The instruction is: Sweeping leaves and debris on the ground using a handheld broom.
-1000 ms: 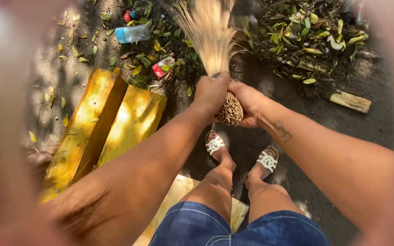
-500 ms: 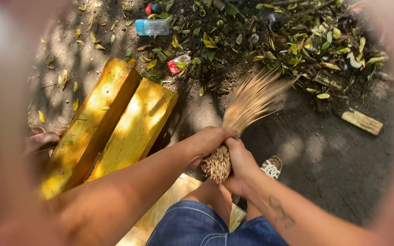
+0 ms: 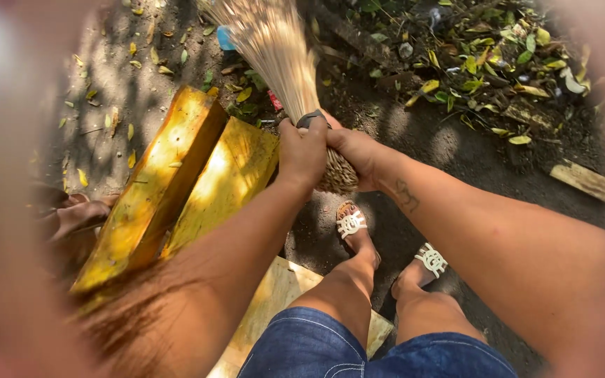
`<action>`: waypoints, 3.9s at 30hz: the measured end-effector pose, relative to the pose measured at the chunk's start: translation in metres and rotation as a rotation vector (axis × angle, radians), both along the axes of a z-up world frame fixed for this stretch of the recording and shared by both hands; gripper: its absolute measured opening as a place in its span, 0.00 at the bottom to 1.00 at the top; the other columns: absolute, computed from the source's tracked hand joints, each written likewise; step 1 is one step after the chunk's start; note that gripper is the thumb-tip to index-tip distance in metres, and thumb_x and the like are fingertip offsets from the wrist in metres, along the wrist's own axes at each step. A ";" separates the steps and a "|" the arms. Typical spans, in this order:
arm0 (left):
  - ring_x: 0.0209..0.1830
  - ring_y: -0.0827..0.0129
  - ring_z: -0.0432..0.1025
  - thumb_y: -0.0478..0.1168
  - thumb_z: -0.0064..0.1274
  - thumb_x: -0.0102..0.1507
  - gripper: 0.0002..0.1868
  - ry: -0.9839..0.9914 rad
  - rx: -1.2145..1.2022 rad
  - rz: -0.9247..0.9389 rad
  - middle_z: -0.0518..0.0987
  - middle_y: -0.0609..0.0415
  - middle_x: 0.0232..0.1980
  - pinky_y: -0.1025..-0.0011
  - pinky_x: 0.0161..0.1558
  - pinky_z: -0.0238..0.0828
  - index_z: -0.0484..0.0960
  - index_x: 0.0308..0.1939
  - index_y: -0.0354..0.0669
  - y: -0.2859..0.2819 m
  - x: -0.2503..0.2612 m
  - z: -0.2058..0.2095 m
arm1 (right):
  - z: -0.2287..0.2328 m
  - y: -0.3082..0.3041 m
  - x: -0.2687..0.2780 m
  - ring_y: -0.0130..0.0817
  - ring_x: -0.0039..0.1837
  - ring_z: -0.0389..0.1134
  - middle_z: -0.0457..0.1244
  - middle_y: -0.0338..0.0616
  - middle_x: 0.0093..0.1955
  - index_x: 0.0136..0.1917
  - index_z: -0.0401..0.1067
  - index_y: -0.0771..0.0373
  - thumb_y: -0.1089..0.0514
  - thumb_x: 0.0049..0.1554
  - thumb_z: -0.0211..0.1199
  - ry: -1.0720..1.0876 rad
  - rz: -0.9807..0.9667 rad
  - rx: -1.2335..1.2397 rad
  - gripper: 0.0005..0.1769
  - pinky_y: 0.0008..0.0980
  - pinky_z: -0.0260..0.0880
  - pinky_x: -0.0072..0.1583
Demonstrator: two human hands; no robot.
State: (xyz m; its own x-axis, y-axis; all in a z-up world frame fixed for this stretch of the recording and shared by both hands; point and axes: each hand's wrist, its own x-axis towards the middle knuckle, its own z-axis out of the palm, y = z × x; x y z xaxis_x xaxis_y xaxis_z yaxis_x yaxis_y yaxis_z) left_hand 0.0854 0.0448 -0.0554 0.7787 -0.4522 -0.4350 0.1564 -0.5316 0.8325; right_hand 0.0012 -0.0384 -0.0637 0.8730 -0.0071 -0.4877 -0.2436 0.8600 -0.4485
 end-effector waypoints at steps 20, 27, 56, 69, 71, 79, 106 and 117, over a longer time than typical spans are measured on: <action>0.27 0.60 0.78 0.49 0.49 0.62 0.17 0.754 0.289 -0.265 0.83 0.46 0.33 0.61 0.29 0.77 0.82 0.38 0.39 0.056 0.033 0.059 | 0.036 0.098 0.005 0.42 0.47 0.73 0.70 0.52 0.47 0.59 0.70 0.63 0.47 0.65 0.42 0.285 -0.169 0.377 0.23 0.42 0.76 0.47; 0.29 0.65 0.78 0.48 0.50 0.60 0.22 0.087 -0.091 -0.269 0.84 0.44 0.33 0.64 0.33 0.76 0.84 0.36 0.26 -0.013 0.075 0.032 | 0.032 -0.004 0.050 0.38 0.46 0.73 0.69 0.46 0.50 0.63 0.66 0.61 0.46 0.66 0.49 -0.039 -0.044 0.018 0.20 0.40 0.78 0.45; 0.45 0.60 0.78 0.51 0.51 0.61 0.43 0.036 0.116 -0.234 0.79 0.37 0.50 0.65 0.44 0.77 0.52 0.66 0.22 0.018 -0.009 0.053 | 0.044 0.031 -0.029 0.41 0.47 0.72 0.67 0.49 0.52 0.72 0.59 0.54 0.46 0.63 0.58 0.020 -0.118 0.151 0.27 0.44 0.78 0.47; 0.30 0.57 0.77 0.48 0.53 0.59 0.16 0.843 0.334 -0.642 0.83 0.47 0.33 0.60 0.34 0.76 0.83 0.39 0.38 -0.037 -0.058 0.022 | 0.006 0.060 -0.092 0.45 0.42 0.73 0.69 0.48 0.45 0.62 0.67 0.59 0.48 0.63 0.50 0.450 -0.651 0.357 0.19 0.47 0.78 0.41; 0.30 0.55 0.77 0.49 0.50 0.59 0.20 0.697 0.296 -0.457 0.81 0.44 0.34 0.57 0.32 0.74 0.82 0.40 0.34 -0.029 -0.048 0.018 | -0.015 0.032 -0.076 0.44 0.42 0.72 0.69 0.48 0.45 0.62 0.66 0.57 0.48 0.64 0.49 0.344 -0.441 0.284 0.18 0.47 0.77 0.42; 0.47 0.55 0.78 0.54 0.51 0.62 0.39 -0.045 -0.009 -0.207 0.81 0.35 0.49 0.64 0.49 0.75 0.60 0.62 0.22 -0.050 -0.100 0.021 | 0.044 -0.048 -0.113 0.36 0.48 0.71 0.66 0.43 0.53 0.74 0.54 0.45 0.50 0.62 0.53 0.024 -0.094 0.008 0.27 0.39 0.77 0.46; 0.39 0.56 0.81 0.48 0.47 0.61 0.26 0.596 0.209 -0.105 0.83 0.41 0.44 0.61 0.39 0.77 0.79 0.51 0.26 -0.158 -0.401 0.005 | 0.005 -0.130 -0.417 0.37 0.49 0.73 0.67 0.46 0.54 0.71 0.63 0.45 0.51 0.65 0.49 0.395 -0.216 0.226 0.21 0.42 0.79 0.47; 0.48 0.62 0.78 0.48 0.52 0.59 0.37 0.005 0.067 -0.016 0.78 0.41 0.53 0.67 0.47 0.75 0.56 0.68 0.38 -0.145 -0.392 0.064 | 0.050 -0.154 -0.385 0.34 0.58 0.71 0.66 0.44 0.64 0.83 0.44 0.42 0.53 0.55 0.63 -0.010 0.023 -0.003 0.49 0.33 0.76 0.53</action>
State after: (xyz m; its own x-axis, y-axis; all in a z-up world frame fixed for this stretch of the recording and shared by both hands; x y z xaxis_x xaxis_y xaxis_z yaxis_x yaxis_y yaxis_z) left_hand -0.3065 -0.1004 0.0085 0.7694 -0.4338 -0.4689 0.1521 -0.5885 0.7941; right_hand -0.3838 -0.1920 -0.0133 0.8776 0.0121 -0.4792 -0.2593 0.8528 -0.4534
